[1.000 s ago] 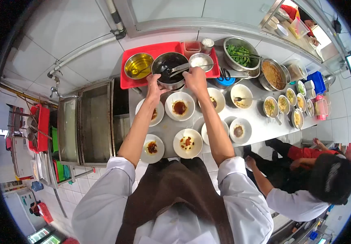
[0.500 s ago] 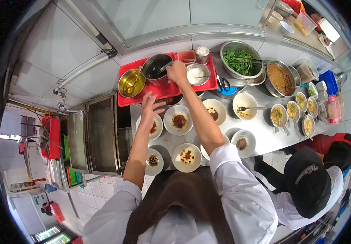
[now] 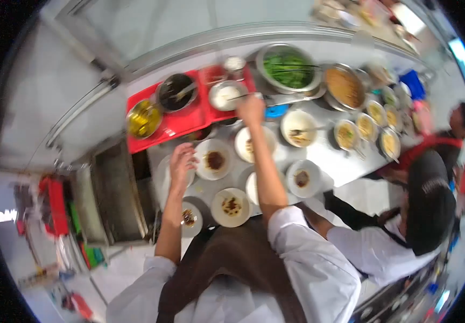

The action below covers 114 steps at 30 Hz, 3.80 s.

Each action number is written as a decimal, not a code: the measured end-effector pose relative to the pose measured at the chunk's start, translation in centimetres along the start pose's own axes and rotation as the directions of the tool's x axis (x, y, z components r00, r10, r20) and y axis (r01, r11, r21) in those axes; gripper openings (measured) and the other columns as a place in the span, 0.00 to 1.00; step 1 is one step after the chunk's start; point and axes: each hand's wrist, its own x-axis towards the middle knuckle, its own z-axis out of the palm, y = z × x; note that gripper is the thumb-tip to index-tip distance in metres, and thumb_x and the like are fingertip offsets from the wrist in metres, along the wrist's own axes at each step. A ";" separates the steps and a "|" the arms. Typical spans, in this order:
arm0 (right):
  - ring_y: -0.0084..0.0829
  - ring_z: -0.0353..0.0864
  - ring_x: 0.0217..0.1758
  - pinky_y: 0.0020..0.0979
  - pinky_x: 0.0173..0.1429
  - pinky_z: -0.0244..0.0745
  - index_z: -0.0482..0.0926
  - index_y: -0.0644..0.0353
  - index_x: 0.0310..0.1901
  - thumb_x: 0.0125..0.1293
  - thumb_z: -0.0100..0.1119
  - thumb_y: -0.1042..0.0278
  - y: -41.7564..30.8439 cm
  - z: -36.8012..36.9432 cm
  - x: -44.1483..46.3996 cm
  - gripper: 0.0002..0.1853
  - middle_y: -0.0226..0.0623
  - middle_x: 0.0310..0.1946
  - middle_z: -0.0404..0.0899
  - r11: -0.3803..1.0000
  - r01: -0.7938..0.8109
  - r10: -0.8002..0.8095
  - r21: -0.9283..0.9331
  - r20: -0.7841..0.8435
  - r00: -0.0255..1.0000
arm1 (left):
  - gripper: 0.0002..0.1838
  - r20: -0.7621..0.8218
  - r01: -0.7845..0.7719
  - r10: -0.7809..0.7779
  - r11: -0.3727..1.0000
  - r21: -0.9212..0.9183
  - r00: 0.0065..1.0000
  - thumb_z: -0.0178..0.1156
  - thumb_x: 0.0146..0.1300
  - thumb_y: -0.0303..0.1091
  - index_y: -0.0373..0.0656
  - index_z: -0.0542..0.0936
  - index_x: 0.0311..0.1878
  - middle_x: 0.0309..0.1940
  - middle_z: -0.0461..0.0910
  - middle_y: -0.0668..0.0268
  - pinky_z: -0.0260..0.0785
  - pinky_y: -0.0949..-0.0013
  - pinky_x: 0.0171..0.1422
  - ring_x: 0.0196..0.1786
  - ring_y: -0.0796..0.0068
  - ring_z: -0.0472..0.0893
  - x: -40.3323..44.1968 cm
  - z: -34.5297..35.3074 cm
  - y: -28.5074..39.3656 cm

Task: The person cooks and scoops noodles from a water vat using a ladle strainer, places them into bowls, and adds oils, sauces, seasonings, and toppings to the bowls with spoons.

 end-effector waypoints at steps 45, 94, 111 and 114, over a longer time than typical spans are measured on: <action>0.21 0.73 0.18 0.26 0.24 0.67 0.80 0.68 0.29 0.59 0.61 0.76 -8.8 11.3 -24.1 0.05 0.36 0.17 0.78 0.838 0.187 -0.423 0.512 0.395 0.815 | 0.22 -0.345 -0.058 0.144 0.967 0.247 0.927 0.54 0.60 0.18 0.35 0.65 0.58 0.20 0.78 0.60 0.71 0.70 0.19 0.18 0.73 0.79 -7.4 -16.8 -6.1; 0.22 0.74 0.21 0.27 0.28 0.69 0.79 0.67 0.28 0.57 0.61 0.75 1.6 1.6 -19.3 0.05 0.36 0.18 0.78 0.882 0.123 -0.158 0.455 0.039 0.987 | 0.22 -0.157 -0.131 0.176 0.957 0.259 0.972 0.54 0.59 0.16 0.36 0.64 0.57 0.23 0.80 0.59 0.73 0.70 0.21 0.19 0.74 0.80 -1.0 -0.6 -7.9; 0.39 0.78 0.20 0.34 0.27 0.70 0.76 0.66 0.29 0.57 0.61 0.79 8.4 -8.0 -14.0 0.03 0.47 0.19 0.76 0.851 0.376 -0.340 0.367 -0.161 0.927 | 0.23 -0.105 -0.105 0.163 0.903 0.416 0.981 0.55 0.59 0.18 0.36 0.64 0.58 0.21 0.80 0.59 0.72 0.70 0.20 0.19 0.74 0.80 3.1 8.7 -9.2; 0.34 0.78 0.19 0.31 0.26 0.70 0.76 0.67 0.27 0.57 0.61 0.79 8.0 -5.6 -13.6 0.04 0.46 0.18 0.76 0.855 0.397 -0.403 0.333 -0.056 0.914 | 0.23 -0.087 -0.121 0.167 0.915 0.384 0.982 0.56 0.58 0.18 0.36 0.64 0.58 0.20 0.79 0.60 0.72 0.70 0.20 0.19 0.74 0.80 2.6 9.9 -8.9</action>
